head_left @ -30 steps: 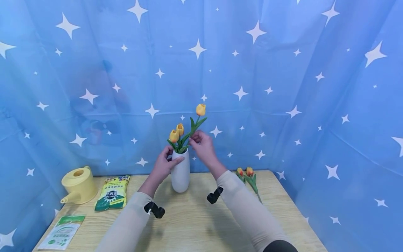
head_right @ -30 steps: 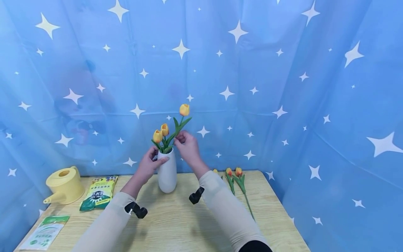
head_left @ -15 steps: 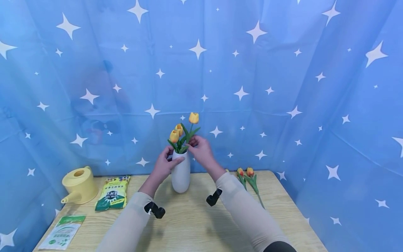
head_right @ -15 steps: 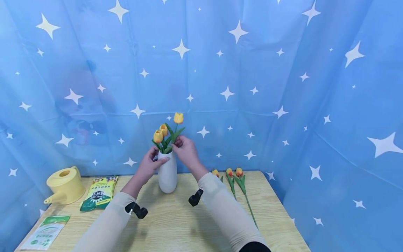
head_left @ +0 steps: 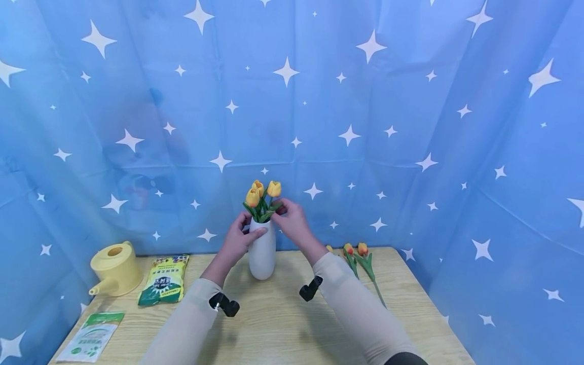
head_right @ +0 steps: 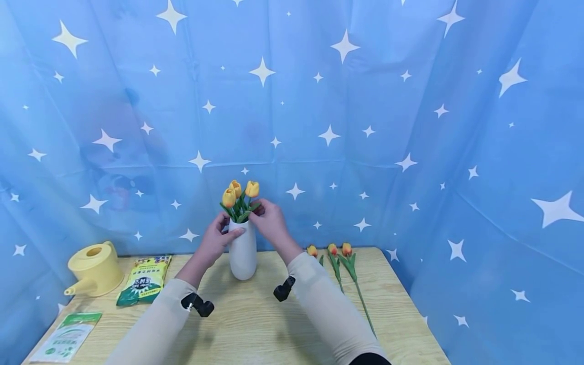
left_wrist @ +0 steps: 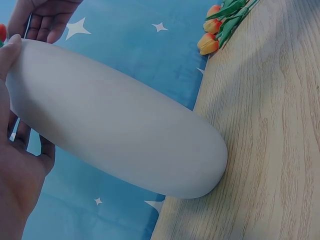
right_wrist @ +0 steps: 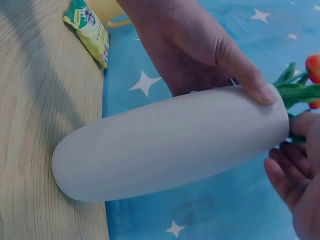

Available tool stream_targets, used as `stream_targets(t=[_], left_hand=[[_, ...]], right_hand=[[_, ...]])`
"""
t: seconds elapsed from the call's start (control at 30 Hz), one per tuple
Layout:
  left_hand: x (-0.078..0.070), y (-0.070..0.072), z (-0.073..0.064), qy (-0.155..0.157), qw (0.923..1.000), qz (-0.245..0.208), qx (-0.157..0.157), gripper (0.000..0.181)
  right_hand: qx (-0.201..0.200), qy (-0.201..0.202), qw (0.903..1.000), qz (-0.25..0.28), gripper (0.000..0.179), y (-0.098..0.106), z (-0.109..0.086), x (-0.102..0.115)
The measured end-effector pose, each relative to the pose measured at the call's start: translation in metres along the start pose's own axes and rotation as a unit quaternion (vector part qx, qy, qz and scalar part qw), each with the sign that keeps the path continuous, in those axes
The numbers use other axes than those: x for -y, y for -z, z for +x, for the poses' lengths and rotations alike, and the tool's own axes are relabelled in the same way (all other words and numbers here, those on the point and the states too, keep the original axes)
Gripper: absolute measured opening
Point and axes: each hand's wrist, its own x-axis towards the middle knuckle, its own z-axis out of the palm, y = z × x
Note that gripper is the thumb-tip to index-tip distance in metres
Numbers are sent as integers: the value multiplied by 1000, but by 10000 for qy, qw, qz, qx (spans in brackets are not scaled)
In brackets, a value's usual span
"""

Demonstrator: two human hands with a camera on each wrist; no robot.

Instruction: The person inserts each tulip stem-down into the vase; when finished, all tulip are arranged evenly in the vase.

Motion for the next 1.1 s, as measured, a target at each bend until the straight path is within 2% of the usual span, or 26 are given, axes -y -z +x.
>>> stream_targets(t=[0.47, 0.77, 0.9, 1.1], left_hand=[[-2, 2, -2, 26, 10000, -3, -24, 53], [-2, 4, -3, 89, 9999, 64, -8, 58], [-2, 3, -2, 147, 9998, 119, -32, 57], [-3, 0, -2, 175, 9998, 121, -44, 54]], right_hand=[[-111, -71, 9998, 166, 20, 14, -12, -6], [-281, -85, 9986, 436, 18, 36, -32, -15], [-315, -131, 9987, 377, 17, 50, -45, -21], [-270, -436, 9986, 107, 16, 76, -70, -35]])
